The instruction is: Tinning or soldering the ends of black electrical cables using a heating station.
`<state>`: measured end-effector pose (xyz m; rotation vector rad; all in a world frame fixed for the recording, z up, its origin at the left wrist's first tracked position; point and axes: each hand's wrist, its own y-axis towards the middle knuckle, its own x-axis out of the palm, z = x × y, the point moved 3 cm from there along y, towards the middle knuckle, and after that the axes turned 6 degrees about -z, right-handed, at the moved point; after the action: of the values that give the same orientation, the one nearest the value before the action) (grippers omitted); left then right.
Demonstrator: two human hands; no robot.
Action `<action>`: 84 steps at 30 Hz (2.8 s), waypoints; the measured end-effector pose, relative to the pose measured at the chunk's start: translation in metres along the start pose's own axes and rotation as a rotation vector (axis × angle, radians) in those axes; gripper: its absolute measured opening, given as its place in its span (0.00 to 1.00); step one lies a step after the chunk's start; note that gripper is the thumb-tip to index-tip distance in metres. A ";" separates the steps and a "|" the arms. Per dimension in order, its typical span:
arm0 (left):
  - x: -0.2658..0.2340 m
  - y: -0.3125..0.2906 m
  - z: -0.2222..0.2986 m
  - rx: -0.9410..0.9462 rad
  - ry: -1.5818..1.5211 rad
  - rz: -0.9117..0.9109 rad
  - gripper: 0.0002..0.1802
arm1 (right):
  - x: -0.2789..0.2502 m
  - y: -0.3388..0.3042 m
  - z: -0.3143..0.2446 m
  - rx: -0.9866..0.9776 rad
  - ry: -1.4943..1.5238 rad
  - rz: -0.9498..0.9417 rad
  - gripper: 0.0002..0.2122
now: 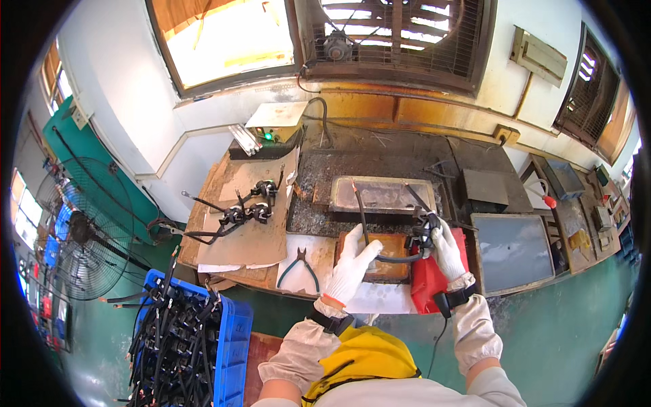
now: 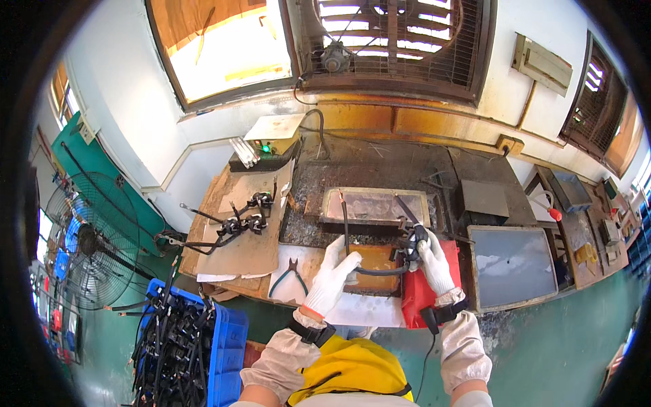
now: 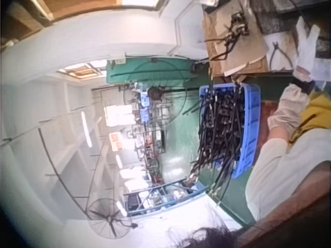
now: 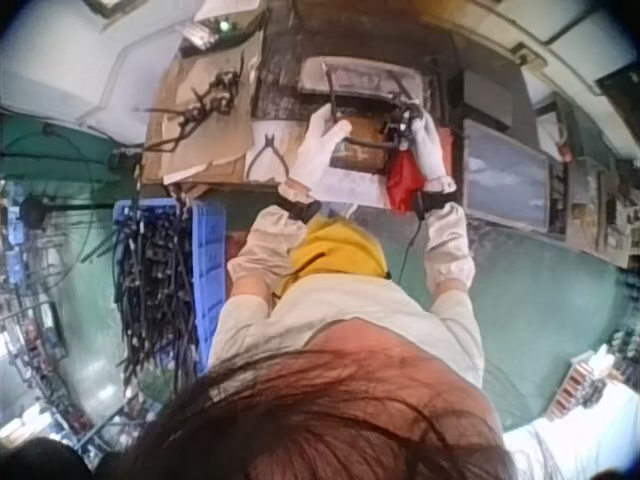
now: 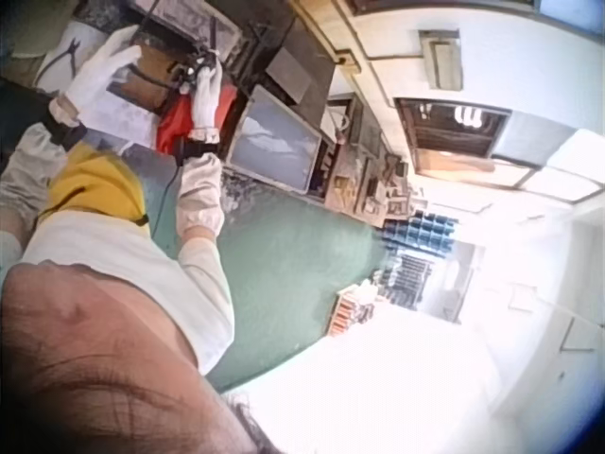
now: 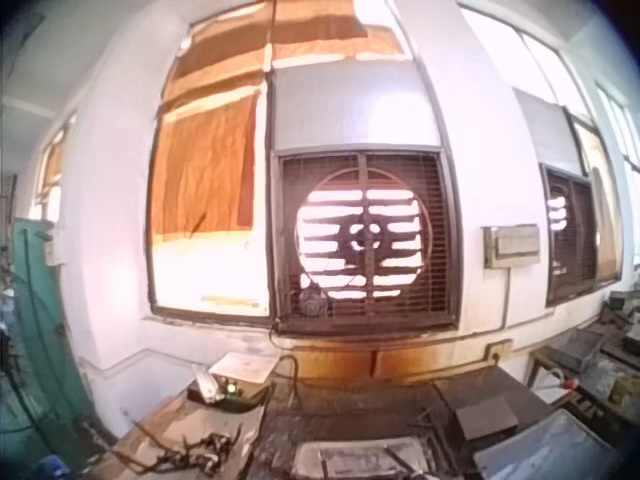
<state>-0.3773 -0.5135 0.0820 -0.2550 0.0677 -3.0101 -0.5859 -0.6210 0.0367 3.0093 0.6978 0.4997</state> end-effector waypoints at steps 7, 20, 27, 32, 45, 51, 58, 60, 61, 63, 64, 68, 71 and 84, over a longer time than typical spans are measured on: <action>0.003 0.029 -0.019 -0.020 0.017 0.010 0.34 | -0.016 0.013 0.017 -0.063 0.043 0.128 0.17; 0.003 0.044 -0.035 -0.085 -0.171 0.025 0.31 | -0.014 0.015 0.013 -0.018 -0.025 0.228 0.16; 0.002 0.042 -0.036 -0.103 -0.230 0.053 0.29 | -0.014 0.016 0.016 0.001 -0.059 0.248 0.15; -0.001 0.045 -0.041 -0.101 -0.227 0.062 0.29 | -0.014 0.017 0.016 0.041 -0.104 0.263 0.15; -0.006 0.047 -0.041 -0.131 -0.233 0.069 0.30 | -0.012 0.017 0.015 0.058 -0.142 0.277 0.15; -0.012 0.053 -0.050 -0.121 -0.224 0.062 0.31 | -0.010 0.015 0.012 0.093 -0.127 0.260 0.15; -0.013 0.054 -0.047 -0.157 -0.252 0.080 0.29 | -0.009 0.015 0.010 0.099 -0.153 0.270 0.15; -0.015 0.055 -0.049 -0.155 -0.248 0.086 0.29 | -0.008 0.014 0.010 0.090 -0.124 0.275 0.15; -0.015 0.055 -0.048 -0.154 -0.248 0.086 0.29 | -0.008 0.014 0.010 0.089 -0.125 0.274 0.15; -0.014 0.055 -0.047 -0.159 -0.261 0.080 0.29 | -0.010 0.014 0.011 0.085 -0.136 0.278 0.16; -0.014 0.056 -0.047 -0.160 -0.261 0.079 0.29 | -0.010 0.014 0.011 0.085 -0.136 0.279 0.16; -0.016 0.057 -0.049 -0.151 -0.263 0.074 0.28 | -0.011 0.015 0.012 0.083 -0.116 0.264 0.15; -0.016 0.057 -0.050 -0.152 -0.271 0.079 0.28 | -0.012 0.015 0.013 0.097 -0.115 0.274 0.15; -0.016 0.057 -0.052 -0.159 -0.297 0.102 0.26 | -0.013 0.017 0.014 0.087 -0.124 0.258 0.15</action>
<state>-0.3641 -0.5667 0.0254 -0.6880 0.2832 -2.8330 -0.5848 -0.6412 0.0205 3.1956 0.3334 0.2890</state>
